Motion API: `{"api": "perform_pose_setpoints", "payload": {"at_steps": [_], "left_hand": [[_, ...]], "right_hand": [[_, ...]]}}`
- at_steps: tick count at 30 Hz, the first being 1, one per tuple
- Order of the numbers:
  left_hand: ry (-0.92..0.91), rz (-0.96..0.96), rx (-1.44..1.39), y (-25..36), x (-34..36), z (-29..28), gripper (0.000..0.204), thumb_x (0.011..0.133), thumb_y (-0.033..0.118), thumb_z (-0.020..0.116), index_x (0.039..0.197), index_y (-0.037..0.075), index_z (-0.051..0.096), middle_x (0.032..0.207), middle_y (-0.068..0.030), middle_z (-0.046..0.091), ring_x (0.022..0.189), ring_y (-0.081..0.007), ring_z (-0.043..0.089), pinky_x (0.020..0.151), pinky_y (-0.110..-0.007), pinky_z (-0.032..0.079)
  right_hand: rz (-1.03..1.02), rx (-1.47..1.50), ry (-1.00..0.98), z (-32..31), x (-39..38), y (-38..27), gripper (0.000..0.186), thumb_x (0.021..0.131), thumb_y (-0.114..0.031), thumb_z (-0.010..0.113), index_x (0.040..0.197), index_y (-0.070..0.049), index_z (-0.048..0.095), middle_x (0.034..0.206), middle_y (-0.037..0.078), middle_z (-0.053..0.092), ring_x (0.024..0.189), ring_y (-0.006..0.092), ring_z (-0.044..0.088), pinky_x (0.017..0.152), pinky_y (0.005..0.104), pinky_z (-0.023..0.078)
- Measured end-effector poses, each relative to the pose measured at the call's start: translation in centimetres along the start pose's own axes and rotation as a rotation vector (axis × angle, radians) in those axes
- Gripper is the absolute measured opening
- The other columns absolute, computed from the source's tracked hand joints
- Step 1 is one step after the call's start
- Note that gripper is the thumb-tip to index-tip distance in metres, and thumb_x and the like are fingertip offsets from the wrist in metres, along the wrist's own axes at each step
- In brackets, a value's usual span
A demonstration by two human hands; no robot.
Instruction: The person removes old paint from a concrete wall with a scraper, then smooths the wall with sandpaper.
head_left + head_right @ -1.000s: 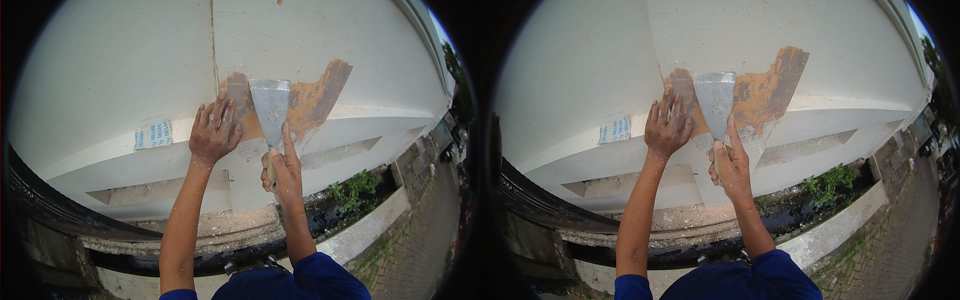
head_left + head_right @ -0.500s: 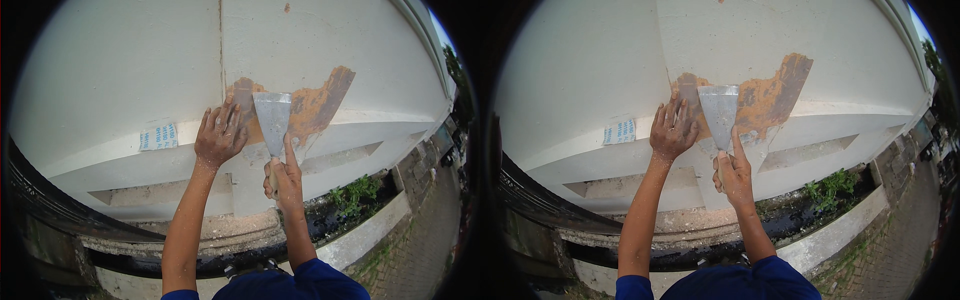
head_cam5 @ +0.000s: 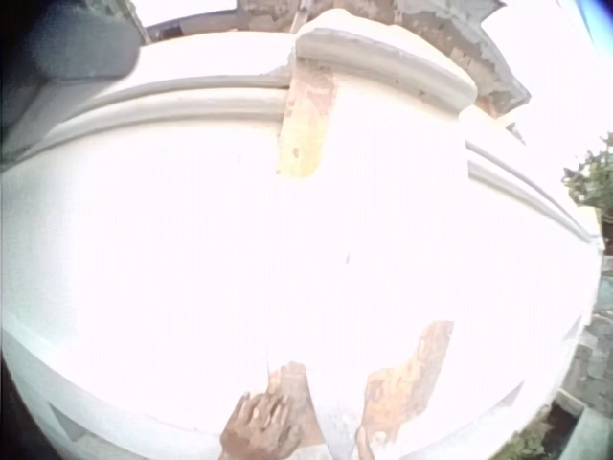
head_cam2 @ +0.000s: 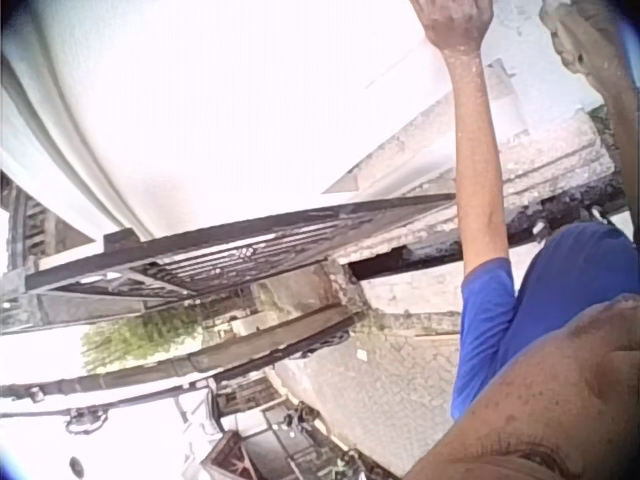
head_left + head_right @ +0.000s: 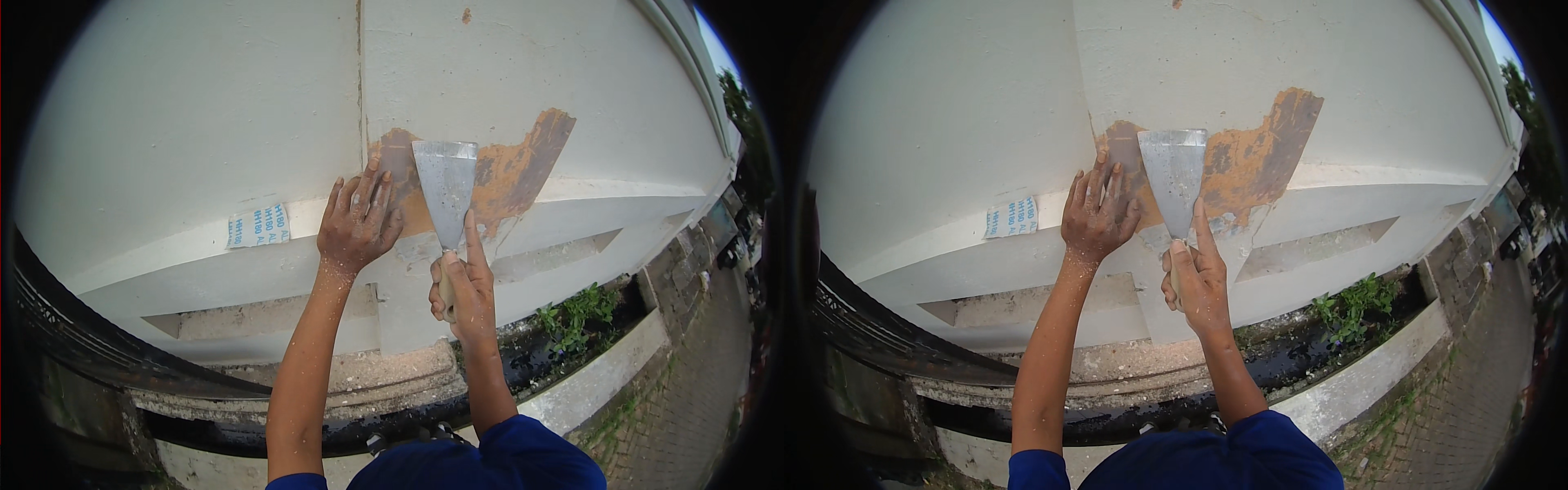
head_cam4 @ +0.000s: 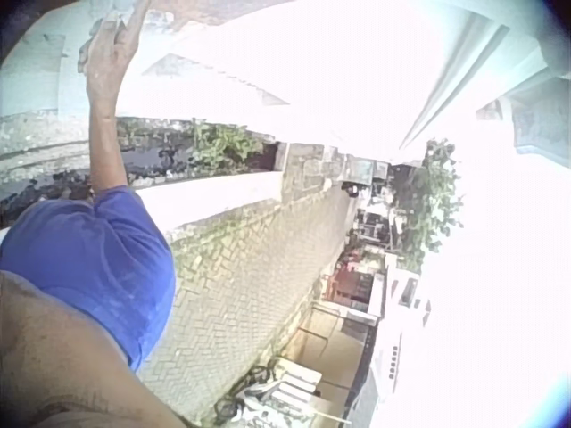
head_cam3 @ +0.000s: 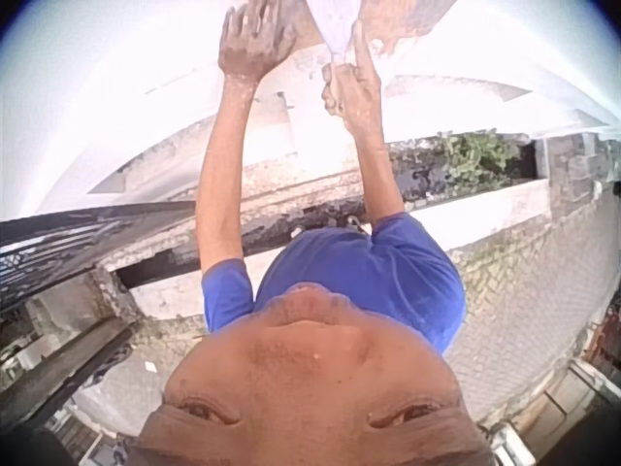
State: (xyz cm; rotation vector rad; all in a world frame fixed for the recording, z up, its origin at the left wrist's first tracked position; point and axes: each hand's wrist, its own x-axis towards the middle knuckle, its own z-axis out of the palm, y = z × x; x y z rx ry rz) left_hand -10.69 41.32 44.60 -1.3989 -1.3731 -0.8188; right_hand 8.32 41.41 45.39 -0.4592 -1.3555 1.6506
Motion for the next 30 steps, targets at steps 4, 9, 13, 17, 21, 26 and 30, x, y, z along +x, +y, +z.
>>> {"api": "perform_pose_setpoints", "payload": {"at_steps": [4, 9, 13, 17, 21, 26, 30], "left_hand": [[-0.027, 0.028, -0.009, 0.3, 0.4, -0.1, 0.052, 0.072, 0.023, 0.062, 0.119, 0.002, 0.053, 0.131, -0.0174, 0.046, 0.100, -0.0313, 0.057, 0.087, -0.045, 0.047], [0.015, 0.005, -0.004, 0.0, 0.1, -0.1, 0.049, 0.074, 0.027, 0.061, 0.118, 0.006, 0.056, 0.135, -0.0088, 0.043, 0.097, -0.0259, 0.057, 0.087, -0.045, 0.047], [-0.018, 0.026, -0.004, 0.2, 0.8, 0.0, 0.053, 0.072, 0.024, 0.062, 0.119, 0.002, 0.053, 0.131, -0.0171, 0.045, 0.101, -0.0314, 0.057, 0.087, -0.044, 0.047], [0.009, 0.012, -0.011, -0.2, 0.1, 0.2, 0.049, 0.074, 0.027, 0.061, 0.118, 0.006, 0.055, 0.135, -0.0089, 0.044, 0.098, -0.0259, 0.057, 0.086, -0.045, 0.048], [-0.019, -0.005, 0.015, 0.1, 0.0, 0.0, 0.049, 0.074, 0.027, 0.061, 0.118, 0.006, 0.055, 0.135, -0.0089, 0.044, 0.098, -0.0254, 0.057, 0.087, -0.044, 0.047], [0.021, 0.011, -0.015, 0.3, 0.5, 0.1, 0.049, 0.075, 0.028, 0.060, 0.119, 0.007, 0.056, 0.135, -0.0088, 0.044, 0.099, -0.0251, 0.056, 0.088, -0.044, 0.047], [-0.020, -0.002, 0.008, 0.0, 0.0, 0.1, 0.047, 0.075, 0.027, 0.060, 0.117, 0.007, 0.056, 0.134, -0.0087, 0.044, 0.098, -0.0254, 0.056, 0.087, -0.044, 0.047]], "right_hand": [[0.040, 0.028, 0.005, -0.6, 0.0, 0.5, 0.057, 0.094, -0.014, 0.040, 0.144, -0.011, 0.012, 0.066, 0.002, 0.048, 0.040, 0.0042, 0.041, 0.030, 0.0198, 0.033], [0.055, 0.117, -0.025, 0.1, 0.0, -0.3, 0.058, 0.095, -0.015, 0.040, 0.144, -0.013, 0.010, 0.066, 0.002, 0.048, 0.040, 0.0049, 0.043, 0.031, 0.0202, 0.034], [0.060, 0.035, 0.023, -0.5, -0.4, 0.0, 0.059, 0.094, -0.016, 0.040, 0.144, -0.013, 0.009, 0.065, 0.002, 0.047, 0.040, 0.0047, 0.042, 0.031, 0.0199, 0.033], [0.007, -0.014, 0.031, 0.4, -0.5, 0.1, 0.058, 0.094, -0.015, 0.040, 0.144, -0.012, 0.010, 0.065, 0.001, 0.047, 0.041, 0.0039, 0.041, 0.032, 0.0190, 0.033], [0.022, -0.086, -0.017, -0.6, -0.3, 0.6, 0.058, 0.094, -0.013, 0.039, 0.144, -0.010, 0.010, 0.065, 0.001, 0.047, 0.042, 0.0034, 0.041, 0.033, 0.0189, 0.033], [-0.016, -0.008, -0.006, 0.5, 0.2, -0.9, 0.058, 0.094, -0.013, 0.040, 0.144, -0.010, 0.010, 0.065, 0.001, 0.048, 0.042, 0.0038, 0.041, 0.033, 0.0189, 0.033], [0.013, -0.001, -0.011, -0.8, -0.8, 1.5, 0.059, 0.094, -0.017, 0.041, 0.144, -0.014, 0.010, 0.067, 0.003, 0.049, 0.040, 0.0058, 0.044, 0.031, 0.0195, 0.033]]}}
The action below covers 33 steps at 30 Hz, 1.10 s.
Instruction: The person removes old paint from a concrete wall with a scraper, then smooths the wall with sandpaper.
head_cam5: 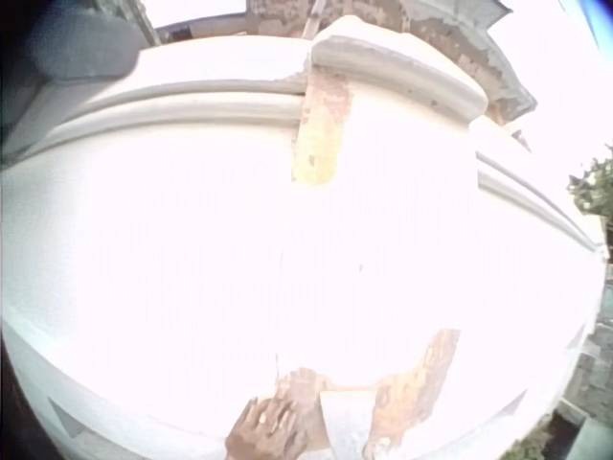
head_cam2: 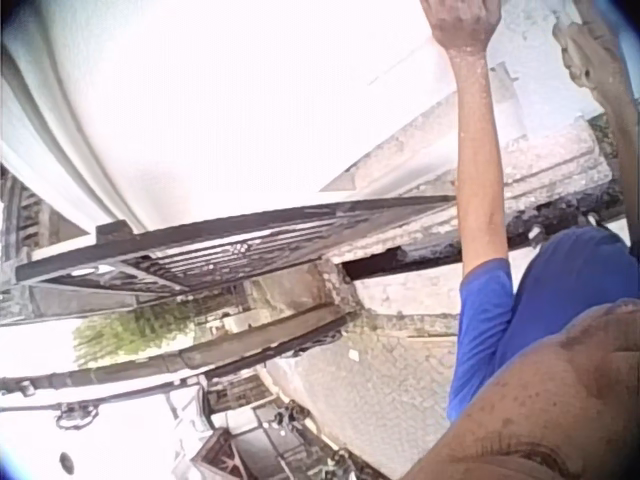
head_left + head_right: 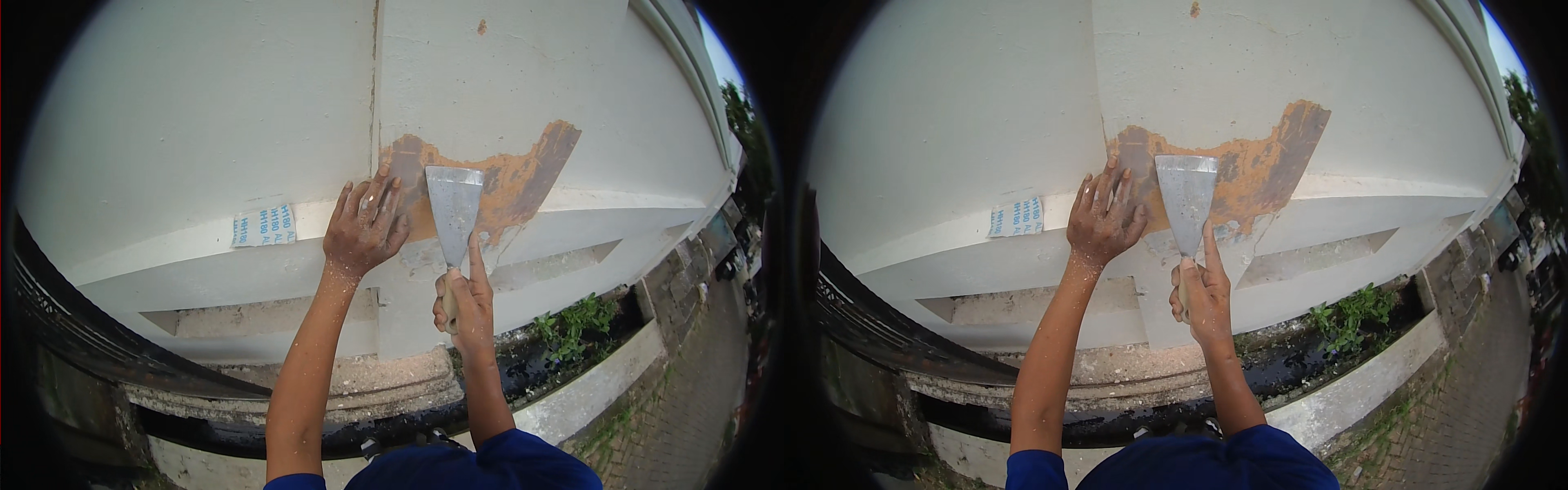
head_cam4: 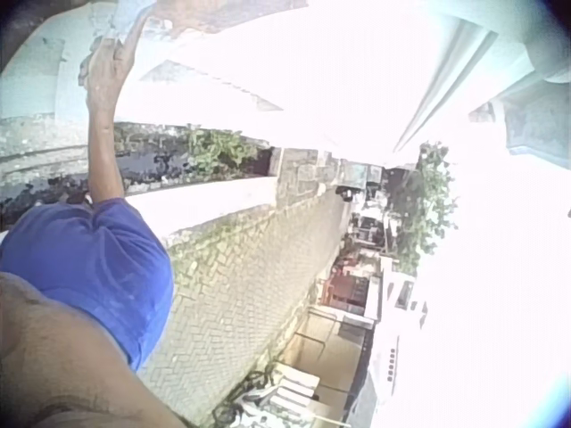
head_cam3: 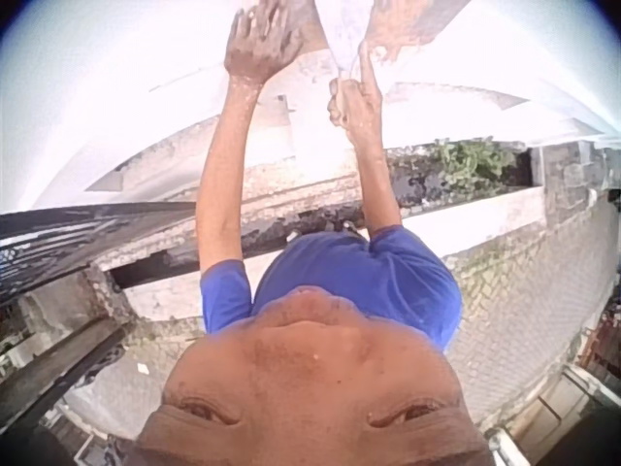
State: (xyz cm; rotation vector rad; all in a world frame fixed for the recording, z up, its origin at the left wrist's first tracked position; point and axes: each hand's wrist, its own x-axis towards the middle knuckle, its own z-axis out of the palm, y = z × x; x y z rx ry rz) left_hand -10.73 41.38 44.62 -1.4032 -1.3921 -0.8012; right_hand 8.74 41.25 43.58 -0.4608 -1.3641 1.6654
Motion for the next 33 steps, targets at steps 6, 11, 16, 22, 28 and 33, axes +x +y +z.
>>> {"api": "perform_pose_setpoints", "payload": {"at_steps": [6, 11, 16, 22, 28, 33], "left_hand": [[0.045, 0.012, -0.029, -0.1, 0.1, -0.1, 0.046, 0.074, 0.025, 0.060, 0.116, 0.005, 0.057, 0.134, -0.0091, 0.045, 0.096, -0.0250, 0.057, 0.086, -0.044, 0.048], [0.024, 0.014, -0.039, 0.5, 0.6, 0.3, 0.048, 0.072, 0.024, 0.061, 0.116, 0.005, 0.056, 0.131, -0.0121, 0.047, 0.099, -0.0271, 0.057, 0.087, -0.044, 0.047], [0.020, 0.029, -0.020, 0.1, 0.2, -0.3, 0.049, 0.071, 0.023, 0.062, 0.116, 0.004, 0.056, 0.129, -0.0150, 0.048, 0.100, -0.0294, 0.058, 0.087, -0.043, 0.047], [0.033, 0.031, -0.055, 0.2, 0.3, -0.2, 0.049, 0.071, 0.023, 0.063, 0.116, 0.004, 0.056, 0.129, -0.0152, 0.048, 0.099, -0.0297, 0.058, 0.085, -0.043, 0.048], [0.043, 0.014, 0.000, -0.2, 0.2, 0.2, 0.046, 0.075, 0.027, 0.060, 0.116, 0.008, 0.057, 0.133, -0.0086, 0.045, 0.097, -0.0244, 0.057, 0.085, -0.043, 0.049], [0.060, 0.025, -0.028, -0.1, 0.2, 0.2, 0.046, 0.075, 0.028, 0.060, 0.116, 0.008, 0.058, 0.133, -0.0084, 0.046, 0.097, -0.0243, 0.057, 0.086, -0.043, 0.049]], "right_hand": [[-0.022, 0.048, 0.015, 1.2, 1.0, -2.0, 0.058, 0.094, -0.015, 0.041, 0.144, -0.012, 0.010, 0.065, 0.002, 0.048, 0.040, 0.0039, 0.041, 0.031, 0.0192, 0.033], [-0.011, 0.041, 0.014, 0.6, 1.4, -2.4, 0.059, 0.094, -0.015, 0.042, 0.144, -0.011, 0.010, 0.064, 0.002, 0.048, 0.040, 0.0041, 0.041, 0.031, 0.0192, 0.032], [-0.062, 0.027, 0.001, 1.2, 1.1, -2.2, 0.059, 0.094, -0.015, 0.042, 0.144, -0.011, 0.011, 0.064, 0.002, 0.048, 0.040, 0.0042, 0.041, 0.030, 0.0195, 0.032], [-0.022, -0.030, 0.026, 1.0, 1.0, -2.0, 0.060, 0.094, -0.016, 0.043, 0.144, -0.011, 0.010, 0.064, 0.001, 0.048, 0.040, 0.0041, 0.041, 0.031, 0.0196, 0.032], [-0.038, -0.033, -0.016, -0.1, 1.2, -1.7, 0.058, 0.094, -0.014, 0.041, 0.144, -0.012, 0.012, 0.065, 0.001, 0.048, 0.039, 0.0040, 0.041, 0.031, 0.0194, 0.033], [-0.068, -0.046, -0.018, 1.5, 1.6, -3.4, 0.057, 0.094, -0.014, 0.040, 0.144, -0.011, 0.011, 0.065, 0.001, 0.048, 0.040, 0.0030, 0.041, 0.031, 0.0184, 0.034]]}}
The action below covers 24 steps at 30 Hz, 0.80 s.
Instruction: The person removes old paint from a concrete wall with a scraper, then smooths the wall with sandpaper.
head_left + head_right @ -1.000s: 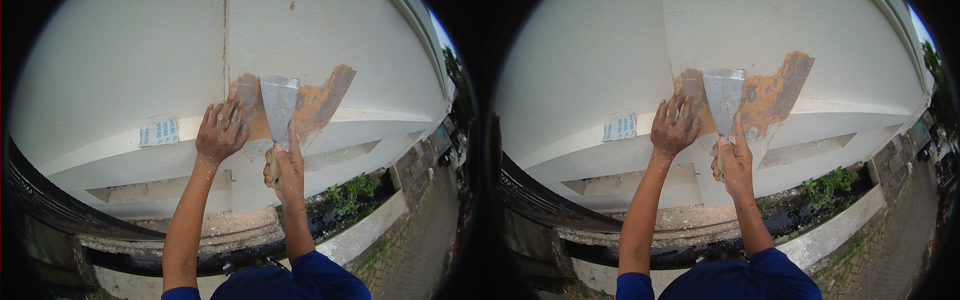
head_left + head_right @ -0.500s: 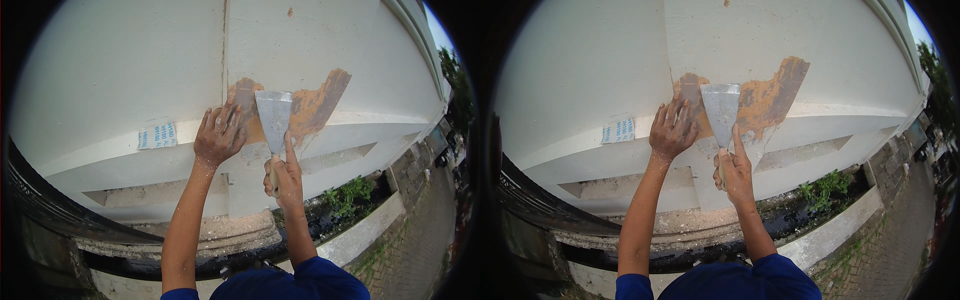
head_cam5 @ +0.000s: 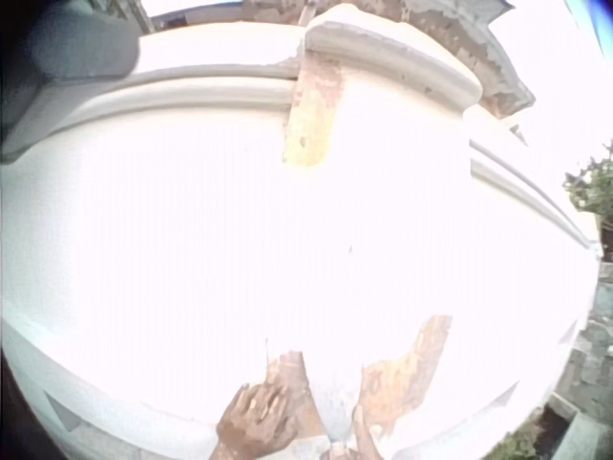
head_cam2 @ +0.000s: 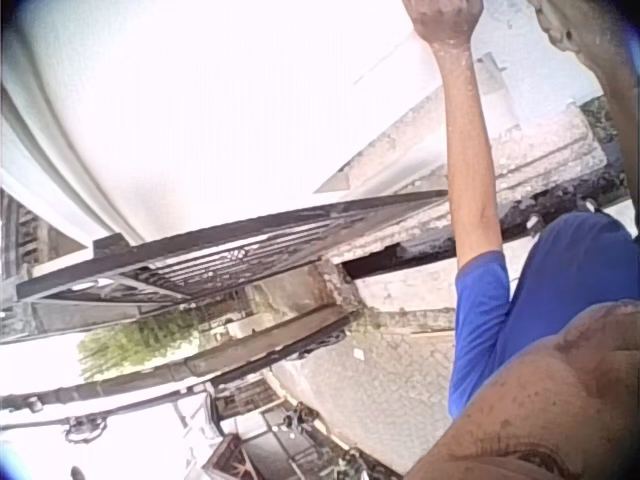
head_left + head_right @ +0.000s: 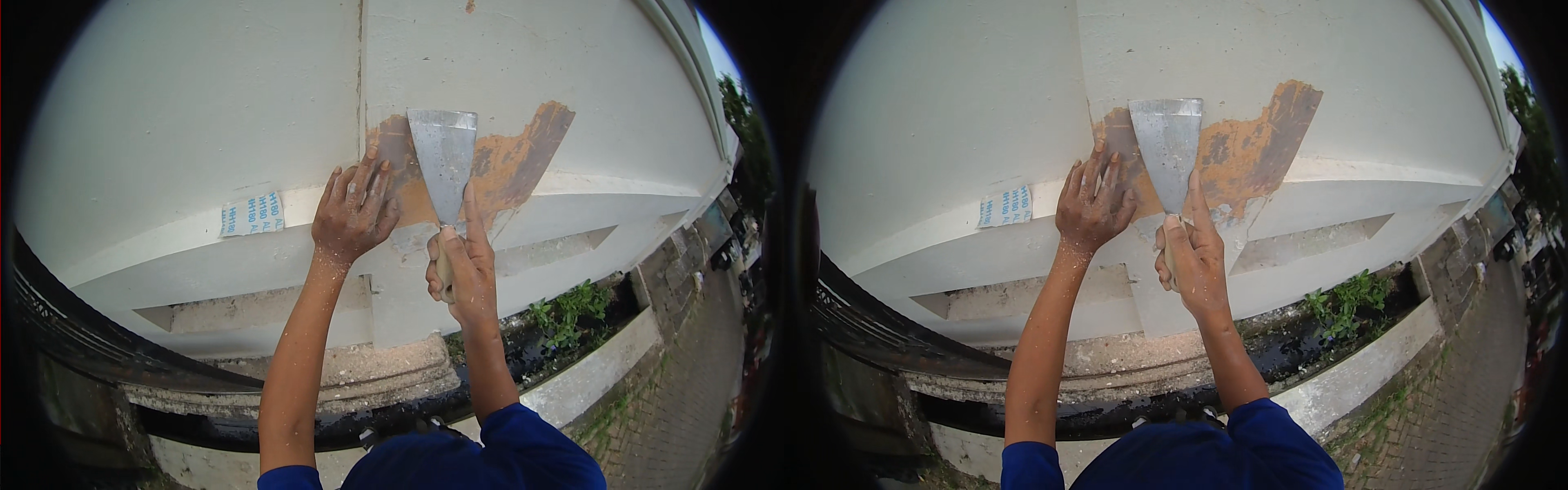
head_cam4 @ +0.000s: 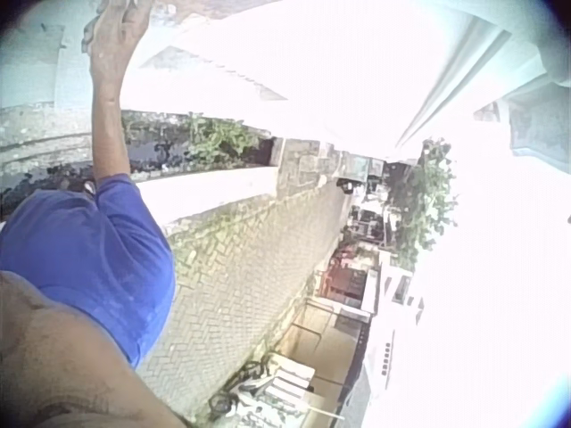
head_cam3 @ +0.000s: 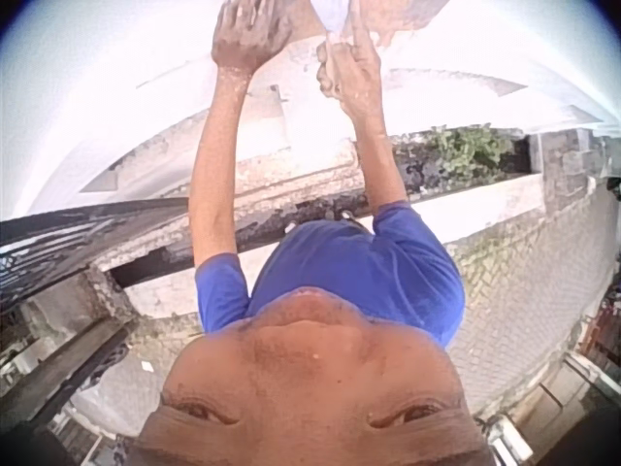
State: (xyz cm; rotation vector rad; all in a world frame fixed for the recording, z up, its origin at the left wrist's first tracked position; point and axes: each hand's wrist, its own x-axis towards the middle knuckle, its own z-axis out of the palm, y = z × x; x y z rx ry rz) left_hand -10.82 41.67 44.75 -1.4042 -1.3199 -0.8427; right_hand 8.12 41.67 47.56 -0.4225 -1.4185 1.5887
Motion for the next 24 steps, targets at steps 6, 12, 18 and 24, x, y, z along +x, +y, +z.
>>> {"api": "perform_pose_setpoints", "payload": {"at_steps": [6, 12, 18, 24], "left_hand": [[-0.034, -0.012, -0.001, 0.5, -0.2, -0.1, 0.046, 0.074, 0.028, 0.061, 0.115, 0.007, 0.058, 0.134, -0.0084, 0.044, 0.098, -0.0240, 0.057, 0.085, -0.042, 0.049], [-0.014, -0.011, 0.036, 0.0, -0.2, -0.2, 0.044, 0.074, 0.027, 0.061, 0.113, 0.007, 0.060, 0.134, -0.0082, 0.045, 0.096, -0.0239, 0.057, 0.085, -0.041, 0.049], [-0.013, -0.009, 0.006, 0.2, 0.2, -0.1, 0.045, 0.074, 0.028, 0.062, 0.114, 0.007, 0.059, 0.133, -0.0085, 0.046, 0.097, -0.0242, 0.057, 0.086, -0.042, 0.049], [-0.033, -0.012, 0.002, 0.5, -0.5, -0.3, 0.045, 0.074, 0.027, 0.062, 0.114, 0.006, 0.059, 0.132, -0.0087, 0.046, 0.097, -0.0242, 0.057, 0.085, -0.041, 0.049]], "right_hand": [[0.039, 0.033, 0.017, -0.8, -0.7, 2.1, 0.058, 0.094, -0.014, 0.040, 0.144, -0.011, 0.011, 0.065, 0.001, 0.048, 0.040, 0.0030, 0.041, 0.032, 0.0184, 0.034], [0.092, 0.035, -0.013, -0.5, -1.1, 2.3, 0.058, 0.095, -0.016, 0.039, 0.144, -0.015, 0.009, 0.067, 0.002, 0.048, 0.039, 0.0051, 0.043, 0.031, 0.0185, 0.034], [0.035, 0.077, 0.013, 0.5, -0.4, 0.7, 0.060, 0.094, -0.016, 0.042, 0.144, -0.012, 0.010, 0.065, 0.001, 0.048, 0.039, 0.0034, 0.041, 0.031, 0.0187, 0.033], [0.045, 0.080, 0.024, -0.6, -1.0, 2.4, 0.059, 0.094, -0.016, 0.041, 0.144, -0.012, 0.010, 0.067, 0.001, 0.048, 0.040, 0.0039, 0.041, 0.031, 0.0189, 0.033]]}}
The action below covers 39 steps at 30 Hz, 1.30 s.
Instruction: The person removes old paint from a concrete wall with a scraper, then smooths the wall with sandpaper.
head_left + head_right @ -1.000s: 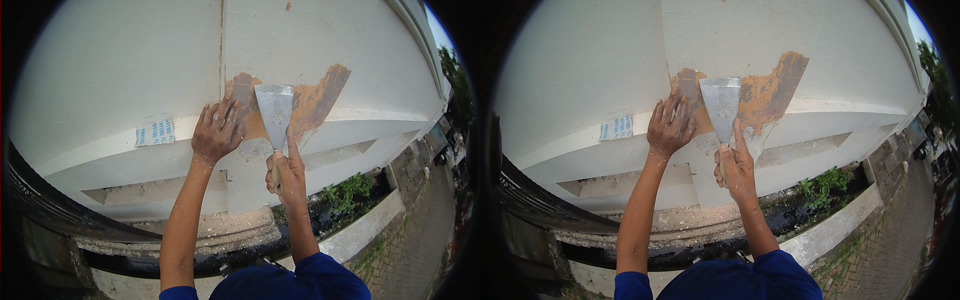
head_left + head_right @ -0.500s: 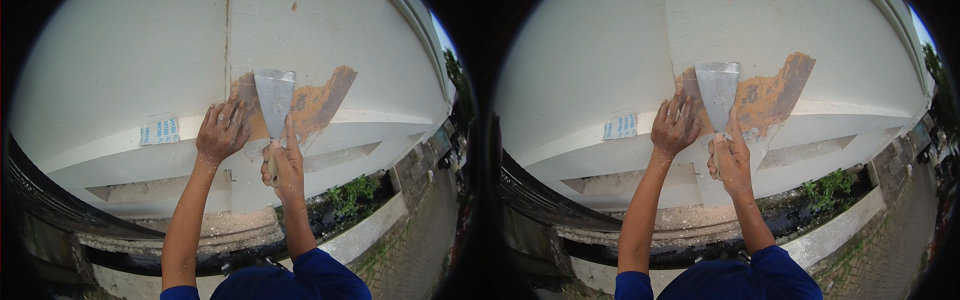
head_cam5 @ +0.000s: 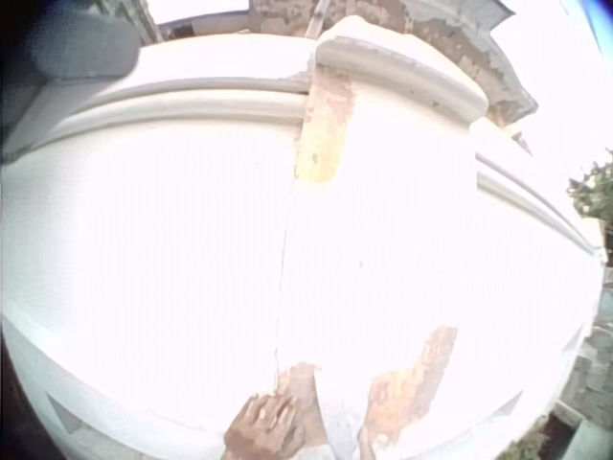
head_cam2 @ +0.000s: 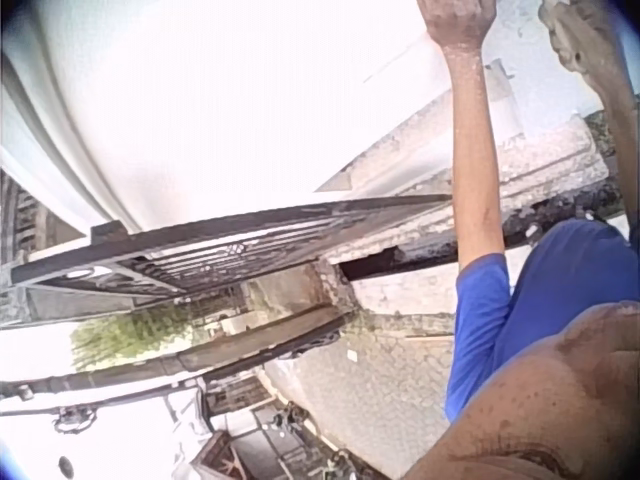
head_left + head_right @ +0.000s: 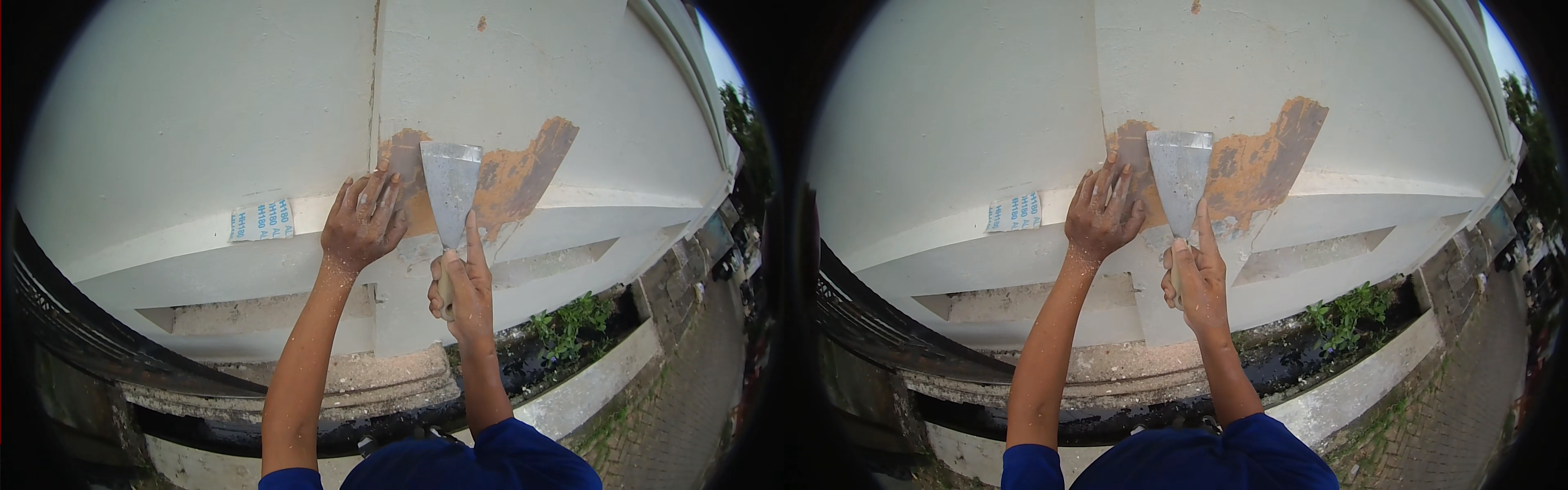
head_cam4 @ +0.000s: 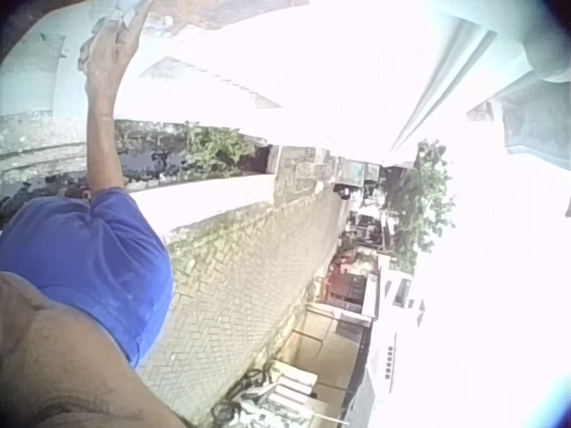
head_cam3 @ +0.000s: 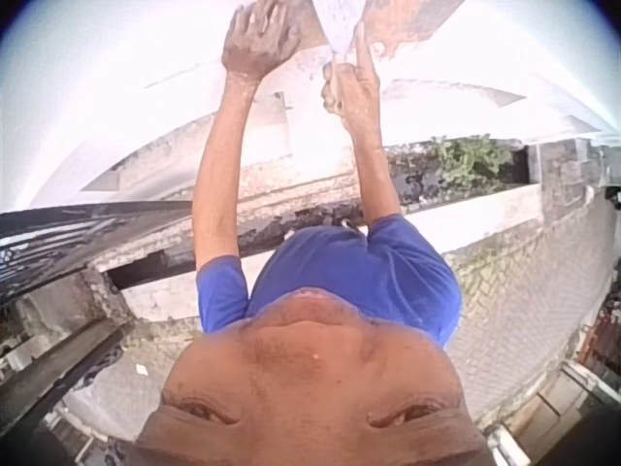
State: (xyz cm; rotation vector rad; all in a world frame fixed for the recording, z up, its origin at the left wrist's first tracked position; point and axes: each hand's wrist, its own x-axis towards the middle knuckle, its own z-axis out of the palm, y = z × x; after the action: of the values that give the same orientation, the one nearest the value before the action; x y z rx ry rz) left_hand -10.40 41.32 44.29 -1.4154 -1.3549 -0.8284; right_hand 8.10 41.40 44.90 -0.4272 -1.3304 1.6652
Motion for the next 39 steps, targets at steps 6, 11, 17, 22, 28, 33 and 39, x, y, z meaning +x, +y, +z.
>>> {"api": "perform_pose_setpoints", "payload": {"at_steps": [6, 11, 17, 22, 28, 33, 39], "left_hand": [[0.016, 0.013, 0.008, -0.5, 0.3, -0.1, 0.045, 0.074, 0.026, 0.062, 0.114, 0.005, 0.058, 0.133, -0.0095, 0.045, 0.097, -0.0246, 0.057, 0.085, -0.041, 0.049], [0.018, 0.020, -0.012, -0.2, 0.6, 0.0, 0.046, 0.073, 0.025, 0.062, 0.113, 0.004, 0.058, 0.133, -0.0109, 0.045, 0.097, -0.0251, 0.057, 0.084, -0.041, 0.049], [0.007, 0.021, 0.003, 0.0, 0.3, -0.3, 0.046, 0.073, 0.024, 0.062, 0.114, 0.003, 0.058, 0.133, -0.0118, 0.044, 0.096, -0.0255, 0.057, 0.083, -0.040, 0.050], [0.028, 0.019, -0.016, -0.6, 0.1, 0.1, 0.046, 0.072, 0.023, 0.061, 0.114, 0.003, 0.058, 0.133, -0.0119, 0.045, 0.096, -0.0255, 0.057, 0.083, -0.040, 0.050], [0.030, 0.025, -0.022, -0.3, 0.8, 0.2, 0.045, 0.072, 0.023, 0.062, 0.113, 0.003, 0.058, 0.131, -0.0119, 0.047, 0.095, -0.0263, 0.058, 0.082, -0.039, 0.050], [0.001, 0.031, -0.013, -0.5, 0.6, -0.2, 0.049, 0.071, 0.021, 0.062, 0.115, 0.002, 0.056, 0.128, -0.0182, 0.048, 0.102, -0.0285, 0.058, 0.084, -0.038, 0.049], [0.003, 0.033, -0.010, 0.1, 0.6, 0.0, 0.048, 0.071, 0.022, 0.062, 0.115, 0.002, 0.056, 0.128, -0.0169, 0.049, 0.100, -0.0288, 0.058, 0.083, -0.038, 0.050]], "right_hand": [[0.005, 0.009, -0.013, 0.1, -0.2, -0.4, 0.058, 0.094, -0.015, 0.040, 0.144, -0.013, 0.010, 0.067, 0.002, 0.049, 0.040, 0.0045, 0.041, 0.030, 0.0192, 0.033], [-0.003, 0.000, -0.023, -0.1, 0.6, -0.6, 0.058, 0.095, -0.015, 0.040, 0.144, -0.014, 0.010, 0.068, 0.002, 0.049, 0.040, 0.0052, 0.042, 0.030, 0.0194, 0.033], [0.028, 0.027, -0.012, -0.8, -0.4, -0.5, 0.057, 0.095, -0.015, 0.039, 0.144, -0.013, 0.010, 0.068, 0.002, 0.049, 0.041, 0.0051, 0.042, 0.030, 0.0195, 0.033], [0.026, 0.017, -0.022, -0.4, 0.2, -0.4, 0.059, 0.095, -0.017, 0.041, 0.144, -0.016, 0.009, 0.069, 0.004, 0.050, 0.040, 0.0056, 0.043, 0.030, 0.0200, 0.034], [0.003, 0.015, -0.018, -1.1, 0.2, -0.1, 0.057, 0.094, -0.014, 0.040, 0.144, -0.013, 0.011, 0.067, 0.002, 0.049, 0.040, 0.0046, 0.042, 0.031, 0.0196, 0.034], [-0.032, 0.020, -0.014, 0.9, 1.0, -1.5, 0.058, 0.094, -0.015, 0.041, 0.144, -0.014, 0.011, 0.066, 0.001, 0.049, 0.040, 0.0039, 0.042, 0.031, 0.0192, 0.034], [-0.009, 0.033, 0.014, -0.3, 0.4, -0.4, 0.058, 0.095, -0.015, 0.040, 0.144, -0.014, 0.010, 0.066, 0.001, 0.048, 0.040, 0.0044, 0.041, 0.031, 0.0196, 0.033]]}}
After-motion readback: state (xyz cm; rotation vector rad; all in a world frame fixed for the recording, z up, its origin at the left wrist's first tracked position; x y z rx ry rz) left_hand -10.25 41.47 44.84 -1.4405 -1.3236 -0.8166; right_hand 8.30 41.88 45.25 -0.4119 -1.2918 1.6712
